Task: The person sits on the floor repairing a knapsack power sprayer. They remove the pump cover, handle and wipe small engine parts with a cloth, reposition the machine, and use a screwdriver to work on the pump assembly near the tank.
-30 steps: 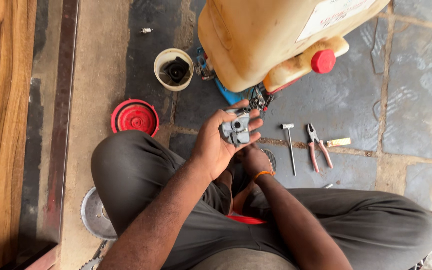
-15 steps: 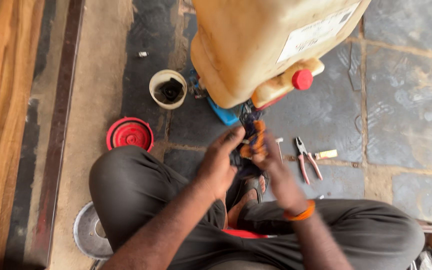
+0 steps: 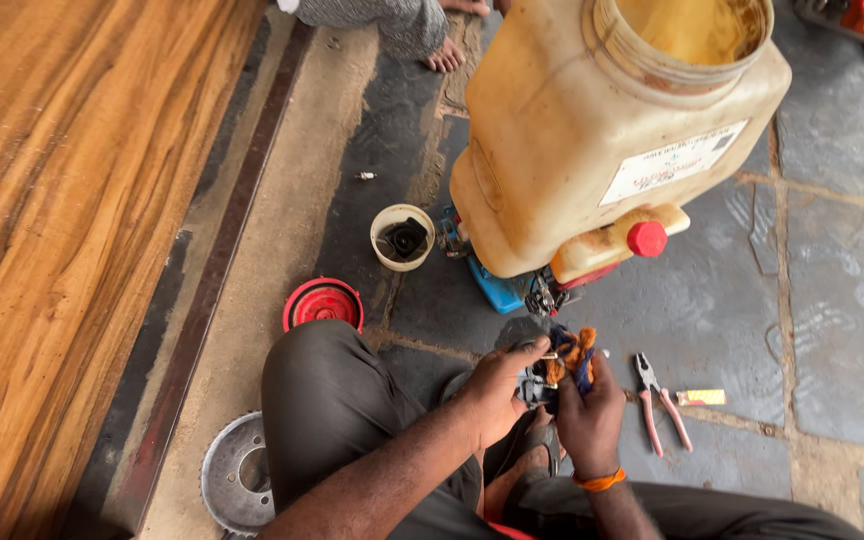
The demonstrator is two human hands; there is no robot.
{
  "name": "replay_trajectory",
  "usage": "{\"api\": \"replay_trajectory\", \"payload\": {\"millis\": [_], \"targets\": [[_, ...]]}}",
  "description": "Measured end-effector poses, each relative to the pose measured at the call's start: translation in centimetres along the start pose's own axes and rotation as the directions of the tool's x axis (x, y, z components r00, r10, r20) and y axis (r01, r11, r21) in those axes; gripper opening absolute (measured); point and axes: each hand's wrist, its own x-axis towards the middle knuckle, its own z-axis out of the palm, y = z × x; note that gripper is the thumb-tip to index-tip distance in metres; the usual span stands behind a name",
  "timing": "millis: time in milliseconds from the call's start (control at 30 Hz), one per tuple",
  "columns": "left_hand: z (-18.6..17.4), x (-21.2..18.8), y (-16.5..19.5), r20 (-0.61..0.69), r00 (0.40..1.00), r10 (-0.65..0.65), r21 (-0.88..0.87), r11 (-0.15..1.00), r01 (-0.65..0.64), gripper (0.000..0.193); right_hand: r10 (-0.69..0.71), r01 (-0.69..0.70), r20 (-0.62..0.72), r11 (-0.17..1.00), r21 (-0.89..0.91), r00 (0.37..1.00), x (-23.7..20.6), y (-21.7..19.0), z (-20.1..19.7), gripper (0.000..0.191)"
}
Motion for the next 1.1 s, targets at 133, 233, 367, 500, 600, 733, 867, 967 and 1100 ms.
{"api": "replay_trajectory", "payload": {"millis": [133,233,367,500,600,733,867,967,1100], "targets": [[0.0,0.2,-0.5,0.099,0.995,0.016,0.046,0.999,-0.021,0.030,-0.111,0.087,-0.095,0.971,-0.224,0.989,0.1,0.8,-0.4,0.031],[0.6,0.2,-0.4,0.125,0.992,0.021,0.104,0.994,-0.034,0.034,-0.028,0.014,-0.100,0.991,-0.132,0.995,1.5,0.1,-1.7,0.028],[1.5,0.5,0.8,0.039,0.983,0.177,0.149,0.972,-0.181,0.033,0.208,-0.162,-0.041,0.857,0.489,0.977,3.5,-1.5,-4.5,0.026],[1.7,0.4,1.0,0.066,0.997,-0.048,0.229,0.973,0.032,0.031,0.420,-0.430,0.216,0.523,0.736,0.881,3.3,-0.9,-5.2,0.037],[1.3,0.0,0.3,0.114,0.983,-0.145,0.221,0.968,0.118,0.028,0.210,-0.430,0.410,0.697,0.574,0.888,2.4,1.1,-3.9,0.037],[0.8,-0.2,-0.5,0.089,0.980,-0.180,0.230,0.961,0.155,0.025,0.216,-0.443,0.427,0.704,0.554,0.878,2.4,3.2,-2.8,0.028],[1.7,-0.3,-1.8,0.097,0.989,-0.107,0.300,0.951,0.074,0.041,-0.043,0.040,0.014,0.988,0.150,0.999,3.5,3.1,-3.3,0.024],[2.4,-0.6,-2.4,0.254,0.967,-0.021,0.517,0.848,-0.117,0.062,0.019,-0.019,-0.071,1.000,0.010,0.997,3.5,2.4,-5.1,0.026],[3.4,-1.4,-1.9,0.412,0.909,0.055,0.533,0.795,-0.290,0.064,0.326,-0.282,0.076,0.651,0.705,0.942,3.2,1.0,-8.6,0.029]]}}
